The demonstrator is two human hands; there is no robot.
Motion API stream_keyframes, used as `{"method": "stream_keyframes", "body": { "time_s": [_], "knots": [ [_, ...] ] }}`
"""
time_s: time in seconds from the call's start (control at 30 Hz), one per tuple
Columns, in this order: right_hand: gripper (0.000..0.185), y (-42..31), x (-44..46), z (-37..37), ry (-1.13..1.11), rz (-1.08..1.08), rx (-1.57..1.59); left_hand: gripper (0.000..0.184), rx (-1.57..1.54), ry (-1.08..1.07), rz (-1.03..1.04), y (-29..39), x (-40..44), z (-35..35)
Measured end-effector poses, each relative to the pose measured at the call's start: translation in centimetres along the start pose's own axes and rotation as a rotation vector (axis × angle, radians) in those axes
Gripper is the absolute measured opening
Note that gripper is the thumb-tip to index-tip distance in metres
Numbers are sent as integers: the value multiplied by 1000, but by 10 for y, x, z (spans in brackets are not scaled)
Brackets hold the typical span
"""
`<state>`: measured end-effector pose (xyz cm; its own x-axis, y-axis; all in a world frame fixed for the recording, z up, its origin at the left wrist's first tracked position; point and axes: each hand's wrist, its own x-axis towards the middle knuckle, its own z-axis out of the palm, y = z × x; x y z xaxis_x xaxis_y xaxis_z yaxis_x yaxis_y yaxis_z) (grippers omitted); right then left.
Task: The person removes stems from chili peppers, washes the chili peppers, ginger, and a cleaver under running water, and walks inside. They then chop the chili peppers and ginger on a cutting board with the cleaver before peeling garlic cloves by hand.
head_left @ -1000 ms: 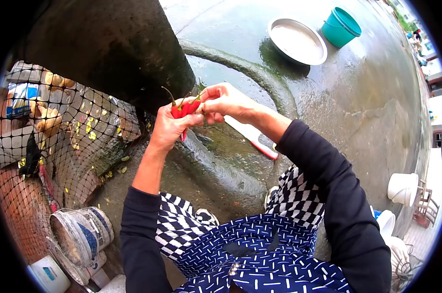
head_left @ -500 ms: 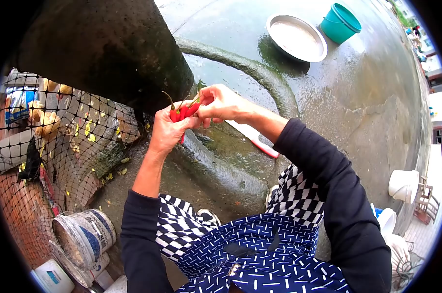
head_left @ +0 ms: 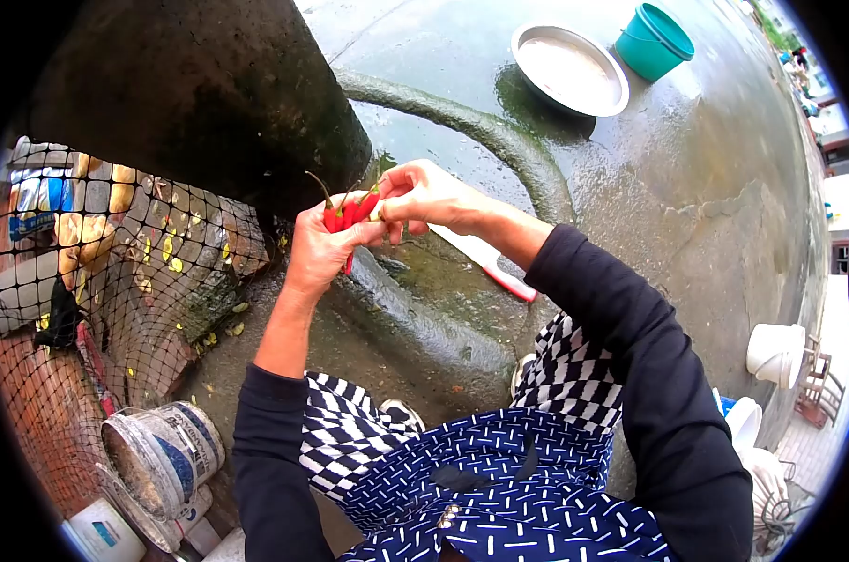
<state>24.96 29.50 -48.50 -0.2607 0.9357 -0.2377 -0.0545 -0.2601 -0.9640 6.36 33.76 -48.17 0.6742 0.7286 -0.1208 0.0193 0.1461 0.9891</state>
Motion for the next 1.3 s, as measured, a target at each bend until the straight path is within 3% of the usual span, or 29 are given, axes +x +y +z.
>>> {"method": "stream_keyframes", "body": {
  "time_s": [0.27,0.37,0.5,0.57,0.73,0.97,1.3],
  "knots": [
    [23,-2,-1,-3,-86,-7,233,24,-212,27,-84,-3,3,-4],
    [22,-3,-5,0,-21,-30,266,23,-306,23,-152,-1,3,-8],
    [18,-9,-8,-2,-40,-37,210,22,-311,59,-188,-2,0,-8],
    [20,-9,-7,-2,-34,-90,-34,23,-332,48,-207,-6,1,-10],
    [17,-6,-8,-1,1,-78,22,27,-274,55,-230,-10,1,-11],
    [19,2,-8,1,10,-62,161,30,-86,30,-87,9,-3,1],
    [26,-9,-16,1,-100,20,327,18,191,78,123,8,-10,0]
  ]
}}
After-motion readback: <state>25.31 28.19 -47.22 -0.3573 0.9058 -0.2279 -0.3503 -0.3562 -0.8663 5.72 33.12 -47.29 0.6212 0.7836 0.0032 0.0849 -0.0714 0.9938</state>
